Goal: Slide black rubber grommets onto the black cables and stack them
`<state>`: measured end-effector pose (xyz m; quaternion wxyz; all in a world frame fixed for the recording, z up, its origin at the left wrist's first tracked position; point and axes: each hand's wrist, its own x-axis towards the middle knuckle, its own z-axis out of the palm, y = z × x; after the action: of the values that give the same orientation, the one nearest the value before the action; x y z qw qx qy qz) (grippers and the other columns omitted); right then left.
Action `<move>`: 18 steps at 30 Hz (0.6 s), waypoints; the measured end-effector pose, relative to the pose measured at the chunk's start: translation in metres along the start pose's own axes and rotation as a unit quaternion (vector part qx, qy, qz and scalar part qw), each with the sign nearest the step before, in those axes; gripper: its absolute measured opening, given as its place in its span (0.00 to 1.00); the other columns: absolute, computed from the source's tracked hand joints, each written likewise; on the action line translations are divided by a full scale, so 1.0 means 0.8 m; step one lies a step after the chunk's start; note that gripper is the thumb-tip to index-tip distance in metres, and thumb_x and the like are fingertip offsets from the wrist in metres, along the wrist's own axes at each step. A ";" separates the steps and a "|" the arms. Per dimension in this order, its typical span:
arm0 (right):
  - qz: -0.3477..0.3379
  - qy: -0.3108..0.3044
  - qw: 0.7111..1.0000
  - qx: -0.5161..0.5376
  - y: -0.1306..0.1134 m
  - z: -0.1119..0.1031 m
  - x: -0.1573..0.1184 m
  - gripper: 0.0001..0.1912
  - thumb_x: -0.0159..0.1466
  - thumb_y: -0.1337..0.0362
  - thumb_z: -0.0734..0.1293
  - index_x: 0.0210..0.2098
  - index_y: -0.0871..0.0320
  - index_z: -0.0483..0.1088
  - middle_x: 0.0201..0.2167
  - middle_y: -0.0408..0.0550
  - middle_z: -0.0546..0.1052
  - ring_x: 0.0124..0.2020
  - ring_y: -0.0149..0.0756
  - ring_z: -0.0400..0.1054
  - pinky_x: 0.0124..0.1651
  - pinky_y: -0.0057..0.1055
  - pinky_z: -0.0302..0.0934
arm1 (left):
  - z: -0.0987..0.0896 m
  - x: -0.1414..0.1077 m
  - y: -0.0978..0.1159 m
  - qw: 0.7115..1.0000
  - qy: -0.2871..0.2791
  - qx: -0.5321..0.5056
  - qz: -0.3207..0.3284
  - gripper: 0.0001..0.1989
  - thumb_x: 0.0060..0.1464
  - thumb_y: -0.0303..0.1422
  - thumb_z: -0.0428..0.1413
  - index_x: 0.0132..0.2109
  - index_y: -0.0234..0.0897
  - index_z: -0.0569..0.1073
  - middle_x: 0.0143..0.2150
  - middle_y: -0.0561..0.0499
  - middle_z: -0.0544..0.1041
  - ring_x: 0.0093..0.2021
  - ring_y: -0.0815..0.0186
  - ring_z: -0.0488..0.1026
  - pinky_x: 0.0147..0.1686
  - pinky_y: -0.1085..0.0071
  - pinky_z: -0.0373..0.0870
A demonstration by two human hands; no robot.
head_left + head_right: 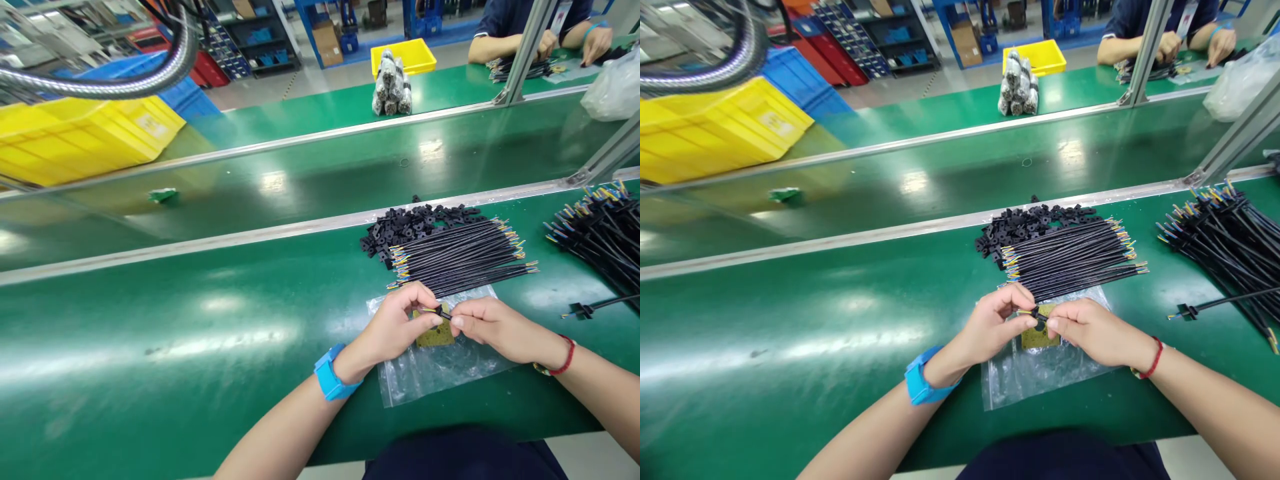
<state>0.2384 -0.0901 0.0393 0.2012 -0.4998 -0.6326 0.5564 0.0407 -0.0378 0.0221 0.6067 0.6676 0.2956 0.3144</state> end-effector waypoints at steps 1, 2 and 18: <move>0.015 -0.008 1.000 0.014 0.001 0.001 0.001 0.21 0.64 0.50 0.57 0.29 0.60 0.69 0.19 0.40 0.62 0.21 0.26 0.54 0.25 0.25 0.51 | 0.000 -0.001 -0.001 1.000 -0.007 0.016 0.008 0.06 0.49 0.31 0.60 0.33 0.34 0.69 0.33 0.50 0.70 0.33 0.69 0.66 0.35 0.72 0.64; 0.027 -0.015 0.999 0.024 0.001 0.002 0.001 0.22 0.64 0.49 0.57 0.29 0.60 0.69 0.19 0.40 0.62 0.21 0.26 0.54 0.25 0.25 0.51 | 0.000 -0.002 -0.001 0.999 -0.014 0.028 0.014 0.06 0.50 0.30 0.59 0.33 0.34 0.69 0.34 0.50 0.70 0.34 0.69 0.66 0.35 0.72 0.64; -0.199 0.205 0.846 -0.450 0.008 0.006 -0.001 0.18 0.68 0.63 0.52 0.30 0.59 0.69 0.24 0.47 0.72 0.23 0.29 0.62 0.27 0.28 0.49 | 0.012 0.002 0.001 0.996 -0.014 0.017 -0.085 0.08 0.53 0.36 0.54 0.33 0.36 0.65 0.29 0.54 0.67 0.29 0.70 0.63 0.30 0.74 0.62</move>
<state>0.2374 -0.0938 0.0322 0.1856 -0.5019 -0.8437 0.0435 0.0496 -0.0425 0.0226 0.6237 0.6545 0.3484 0.2474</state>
